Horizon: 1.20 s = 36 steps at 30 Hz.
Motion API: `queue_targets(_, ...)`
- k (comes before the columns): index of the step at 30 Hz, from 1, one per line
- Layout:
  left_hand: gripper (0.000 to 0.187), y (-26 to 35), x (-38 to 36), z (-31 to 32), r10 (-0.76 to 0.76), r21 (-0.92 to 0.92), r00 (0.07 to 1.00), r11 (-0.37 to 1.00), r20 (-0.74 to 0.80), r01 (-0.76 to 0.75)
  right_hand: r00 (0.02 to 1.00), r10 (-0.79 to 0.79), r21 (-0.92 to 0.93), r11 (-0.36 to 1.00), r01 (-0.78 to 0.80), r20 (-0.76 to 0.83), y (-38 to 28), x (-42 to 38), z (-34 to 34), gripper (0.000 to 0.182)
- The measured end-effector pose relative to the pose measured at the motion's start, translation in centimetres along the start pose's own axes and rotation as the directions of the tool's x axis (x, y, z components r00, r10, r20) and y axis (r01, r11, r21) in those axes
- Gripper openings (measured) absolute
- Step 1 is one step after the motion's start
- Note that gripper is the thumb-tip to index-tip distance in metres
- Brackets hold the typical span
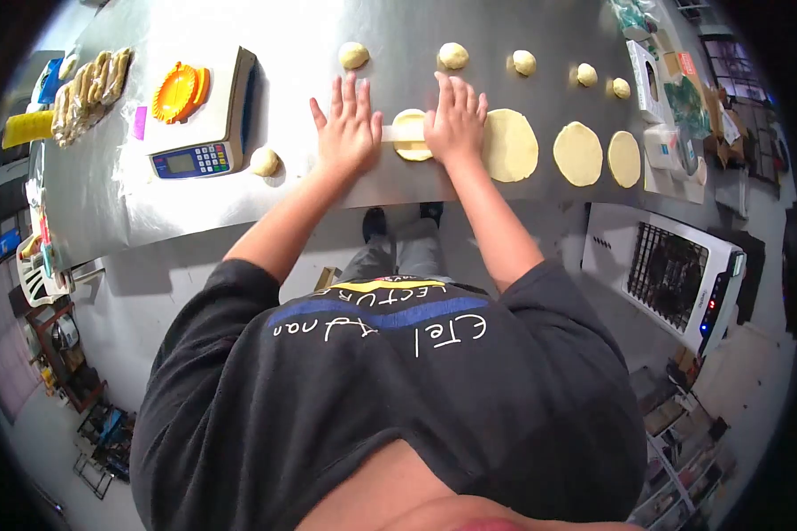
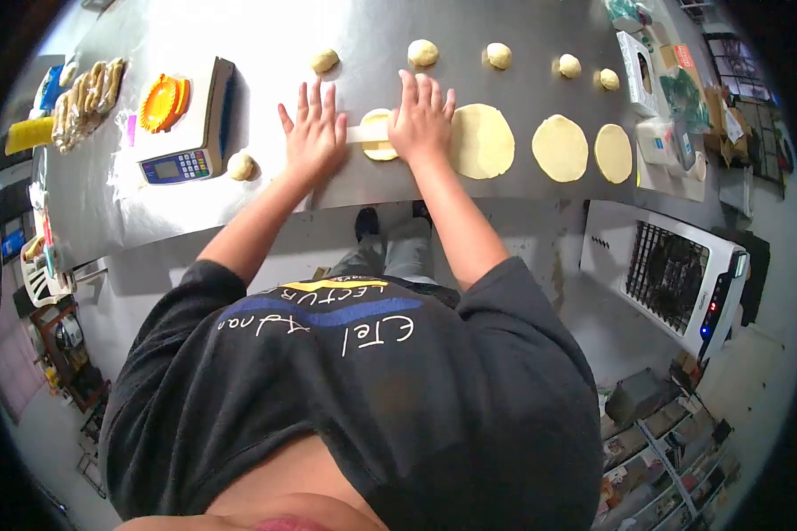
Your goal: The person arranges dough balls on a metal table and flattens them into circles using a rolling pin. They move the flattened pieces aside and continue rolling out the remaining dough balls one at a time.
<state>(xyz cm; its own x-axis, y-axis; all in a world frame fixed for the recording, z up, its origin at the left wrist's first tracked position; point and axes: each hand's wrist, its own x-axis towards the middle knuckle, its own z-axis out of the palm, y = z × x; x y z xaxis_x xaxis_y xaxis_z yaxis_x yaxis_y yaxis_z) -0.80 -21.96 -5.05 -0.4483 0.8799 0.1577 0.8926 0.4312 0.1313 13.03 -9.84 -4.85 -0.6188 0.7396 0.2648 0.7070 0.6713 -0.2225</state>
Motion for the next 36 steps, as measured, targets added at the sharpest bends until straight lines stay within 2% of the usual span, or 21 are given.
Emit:
queue_targets(2,0.052,0.7,-3.0,-0.7,0.043,0.002,0.999,0.999,0.009,-0.043,0.999,-0.052,0.023,0.998,0.052,-0.009,-0.2,-2.8,-0.3,0.064)
queue_targets(4,0.05,0.9,-5.0,-1.0,0.072,-0.083,0.997,0.994,0.016,-0.071,0.998,-0.045,-0.002,0.999,0.045,0.032,-0.3,-4.8,-1.1,0.063)
queue_targets(6,0.048,0.9,-6.6,-1.6,0.11,-0.12,0.994,0.987,0.021,-0.107,0.992,-0.126,0.002,0.992,0.126,0.021,0.2,-6.5,-0.9,0.06)
queue_targets(10,0.045,0.0,-8.3,-1.7,0.209,-0.156,0.977,0.967,0.037,-0.2,0.988,-0.154,0.065,0.986,0.156,-0.031,0.8,-8.9,-1.5,0.044)
queue_targets(11,0.056,-0.3,-8.7,-1.6,0.229,-0.18,0.973,0.956,-0.035,-0.231,0.983,-0.144,0.072,0.986,0.153,-0.114,0.6,-9.5,-1.4,0.037)
queue_targets(16,0.048,-1.1,-8.1,-2.0,0.361,-0.197,0.922,0.902,-0.141,-0.383,0.984,-0.096,0.127,0.985,0.115,-0.148,0.6,-9.8,-3.1,0.034)
queue_targets(19,0.054,0.7,-4.9,-3.4,-0.037,-0.338,0.941,0.938,-0.335,-0.084,0.967,-0.017,0.177,0.982,0.063,-0.254,2.4,-7.1,-5.5,0.034)
queue_targets(20,0.054,1.3,-3.6,-3.0,-0.037,-0.335,0.941,0.939,-0.337,-0.083,0.97,0.026,0.139,0.99,0.008,-0.241,4.2,-6.1,-5.5,0.033)
queue_targets(21,0.053,1.7,-2.2,-2.5,-0.088,-0.452,0.978,0.892,-0.19,-0.007,0.963,0.042,0.133,0.991,-0.006,-0.266,6.3,-5.2,-5.6,0.035)
queue_targets(22,0.053,2.0,-0.9,-2.0,-0.122,-0.552,0.992,0.83,-0.034,0.083,0.972,0.107,0.149,0.986,-0.077,-0.211,7.8,-4.0,-6.4,0.036)
queue_targets(23,0.053,2.1,0.0,-1.1,-0.127,-0.549,0.991,0.831,-0.037,0.086,0.977,0.129,0.098,0.989,-0.113,-0.172,10.0,-2.9,-6.3,0.035)
queue_targets(24,0.053,2.2,0.7,0.2,0.099,-0.435,0.995,0.897,0.024,-0.078,0.984,0.151,0.079,0.986,-0.144,-0.093,12.1,-1.7,-6.4,0.036)
queue_targets(25,0.054,2.5,1.2,0.9,0.308,-0.326,0.945,0.91,0.113,-0.257,0.987,0.157,0.034,0.987,-0.156,-0.029,13.6,-0.7,-6.6,0.038)
queue_targets(26,0.054,3.1,1.7,0.8,0.303,-0.324,0.947,0.911,0.111,-0.253,0.986,0.165,-0.013,0.986,-0.164,0.035,15.1,0.2,-6.6,0.04)
queue_targets(27,0.05,3.6,2.1,0.7,0.29,-0.32,0.944,0.92,0.16,-0.229,0.987,0.159,-0.01,0.987,-0.158,0.035,16.7,1.0,-6.1,0.04)
queue_targets(29,0.047,4.6,3.2,-0.4,0.267,-0.309,0.94,0.931,0.21,-0.195,0.988,0.142,0.075,0.986,-0.147,0.061,18.7,1.9,-4.9,0.043)
queue_targets(31,0.036,5.0,5.0,-1.7,0.228,-0.189,0.857,0.97,0.461,-0.156,0.984,0.147,0.08,0.985,-0.155,0.098,19.2,2.6,-4.7,0.044)
queue_targets(32,0.036,5.0,5.6,-1.7,0.216,-0.181,0.859,0.972,0.464,-0.147,0.978,0.162,0.078,0.982,-0.173,0.135,19.2,2.8,-4.8,0.044)
queue_targets(34,0.028,5.2,6.5,-2.1,0.216,-0.262,0.777,0.963,0.591,-0.068,0.977,0.16,0.078,0.982,-0.172,0.142,19.1,3.1,-4.5,0.045)
queue_targets(36,0.028,5.4,6.4,-2.9,0.184,-0.279,0.779,0.96,0.599,-0.012,0.976,0.159,0.074,0.982,-0.171,0.146,19.2,3.3,-4.3,0.045)
